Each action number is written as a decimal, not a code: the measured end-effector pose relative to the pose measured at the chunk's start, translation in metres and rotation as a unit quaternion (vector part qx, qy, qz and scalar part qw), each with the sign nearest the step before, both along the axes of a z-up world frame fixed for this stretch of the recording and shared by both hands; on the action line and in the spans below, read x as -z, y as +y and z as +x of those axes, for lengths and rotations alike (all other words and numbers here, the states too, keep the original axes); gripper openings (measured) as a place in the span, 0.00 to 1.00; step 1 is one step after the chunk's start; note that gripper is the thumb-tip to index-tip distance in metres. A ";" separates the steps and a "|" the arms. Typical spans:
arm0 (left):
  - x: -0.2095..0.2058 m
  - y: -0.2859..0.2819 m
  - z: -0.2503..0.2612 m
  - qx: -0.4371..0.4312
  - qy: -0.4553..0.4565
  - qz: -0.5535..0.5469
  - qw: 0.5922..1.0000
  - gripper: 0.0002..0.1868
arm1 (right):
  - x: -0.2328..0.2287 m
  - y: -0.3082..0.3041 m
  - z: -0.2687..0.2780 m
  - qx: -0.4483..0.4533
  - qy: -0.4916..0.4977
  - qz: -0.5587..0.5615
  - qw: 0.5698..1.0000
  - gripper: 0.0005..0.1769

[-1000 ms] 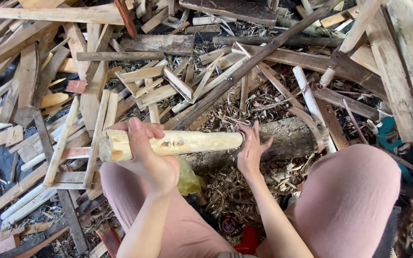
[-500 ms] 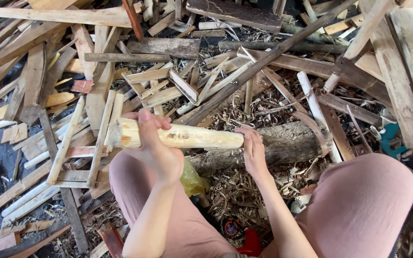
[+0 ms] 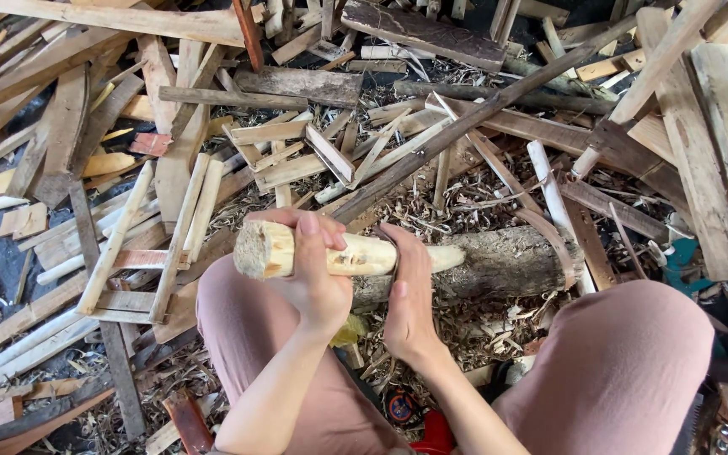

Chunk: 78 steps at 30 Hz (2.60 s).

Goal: Whittling a wooden branch with a small knife to shape it while sitting in a workshop area.

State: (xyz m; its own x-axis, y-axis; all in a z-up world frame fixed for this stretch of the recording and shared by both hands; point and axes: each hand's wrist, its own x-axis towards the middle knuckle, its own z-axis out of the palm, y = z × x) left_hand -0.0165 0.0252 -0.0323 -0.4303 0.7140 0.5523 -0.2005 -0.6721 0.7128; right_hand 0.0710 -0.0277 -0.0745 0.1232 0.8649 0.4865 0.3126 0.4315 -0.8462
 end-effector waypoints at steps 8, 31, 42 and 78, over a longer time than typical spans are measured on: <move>0.003 0.018 -0.013 -0.028 0.002 0.002 1.000 0.12 | 0.031 0.005 0.015 -0.005 0.084 -0.128 0.988 0.42; 0.004 0.036 -0.033 -0.063 -0.049 -0.023 0.997 0.10 | 0.135 0.025 0.065 0.039 -0.075 -0.174 0.981 0.28; 0.006 0.041 -0.033 -0.040 -0.063 -0.002 0.997 0.11 | 0.180 0.033 0.084 0.098 -0.085 -0.244 0.961 0.34; 0.009 0.059 -0.057 -0.013 -0.050 -0.005 0.999 0.10 | 0.228 0.037 0.098 0.163 -0.175 -0.240 0.941 0.37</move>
State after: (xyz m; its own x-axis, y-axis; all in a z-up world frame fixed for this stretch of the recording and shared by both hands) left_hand -0.0733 0.0841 -0.0413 -0.5014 0.7070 0.4987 -0.2535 -0.6711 0.6966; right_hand 0.1693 0.0097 -0.3023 0.3255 0.9391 0.1103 0.6576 -0.1410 -0.7401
